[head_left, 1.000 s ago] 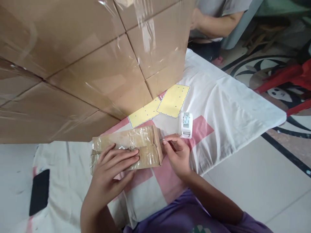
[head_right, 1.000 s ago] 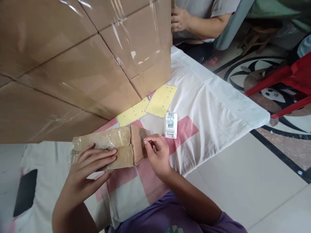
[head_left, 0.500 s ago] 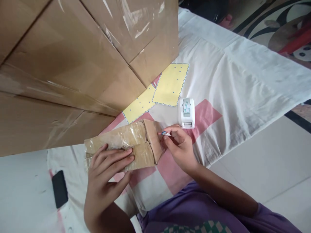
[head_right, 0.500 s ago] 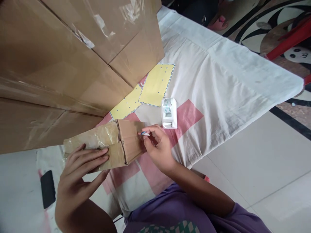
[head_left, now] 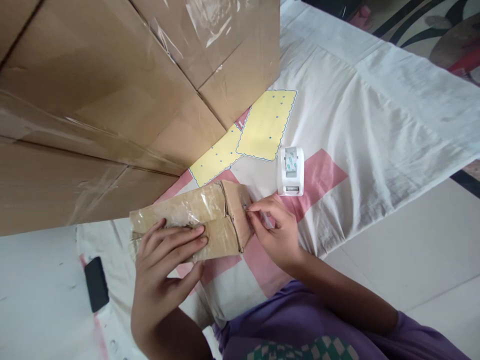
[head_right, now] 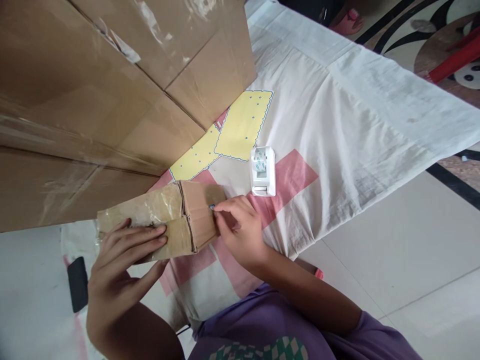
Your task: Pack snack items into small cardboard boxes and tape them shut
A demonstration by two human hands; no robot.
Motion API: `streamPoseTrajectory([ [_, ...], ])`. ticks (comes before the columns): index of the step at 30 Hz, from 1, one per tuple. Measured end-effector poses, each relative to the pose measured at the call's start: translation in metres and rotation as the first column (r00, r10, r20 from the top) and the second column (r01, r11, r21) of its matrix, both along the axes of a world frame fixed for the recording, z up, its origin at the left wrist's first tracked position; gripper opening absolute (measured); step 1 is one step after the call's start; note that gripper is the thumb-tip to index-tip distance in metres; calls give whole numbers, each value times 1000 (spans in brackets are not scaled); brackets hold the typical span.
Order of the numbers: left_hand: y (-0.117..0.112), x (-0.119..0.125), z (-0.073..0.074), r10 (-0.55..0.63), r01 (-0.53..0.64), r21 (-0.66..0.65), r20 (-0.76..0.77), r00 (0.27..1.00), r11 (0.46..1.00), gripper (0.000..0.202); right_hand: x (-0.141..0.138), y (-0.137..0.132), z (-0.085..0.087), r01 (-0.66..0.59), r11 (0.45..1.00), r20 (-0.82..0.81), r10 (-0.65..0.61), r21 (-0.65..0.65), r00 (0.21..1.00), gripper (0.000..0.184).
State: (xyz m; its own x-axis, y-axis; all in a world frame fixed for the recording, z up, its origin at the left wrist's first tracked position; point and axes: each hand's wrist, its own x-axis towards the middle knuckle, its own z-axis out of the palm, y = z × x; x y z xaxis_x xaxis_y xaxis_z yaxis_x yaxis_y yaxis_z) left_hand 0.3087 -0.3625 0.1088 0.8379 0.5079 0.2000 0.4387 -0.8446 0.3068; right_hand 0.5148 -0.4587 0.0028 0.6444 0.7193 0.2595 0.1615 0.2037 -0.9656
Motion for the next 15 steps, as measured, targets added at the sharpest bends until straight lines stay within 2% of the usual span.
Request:
streamPoseTrajectory([
  [3, 0, 1, -1, 3, -3, 5, 11, 1000, 1000, 35, -1, 0, 1, 18, 1000, 65, -18, -4, 998, 22],
  [6, -1, 2, -1, 14, -14, 6, 18, 1000, 1000, 35, -1, 0, 1, -42, 999, 58, 42, 5, 997, 25],
  [10, -2, 1, -1, 21, -21, 1, 25, 999, 1000, 35, 1, 1, 0, -67, 998, -20, 68, 11, 998, 25],
  [15, -3, 2, -2, 25, -25, 2, 29, 999, 1000, 35, 3, 2, -2, -119, 993, -200, 117, 4, 973, 22],
])
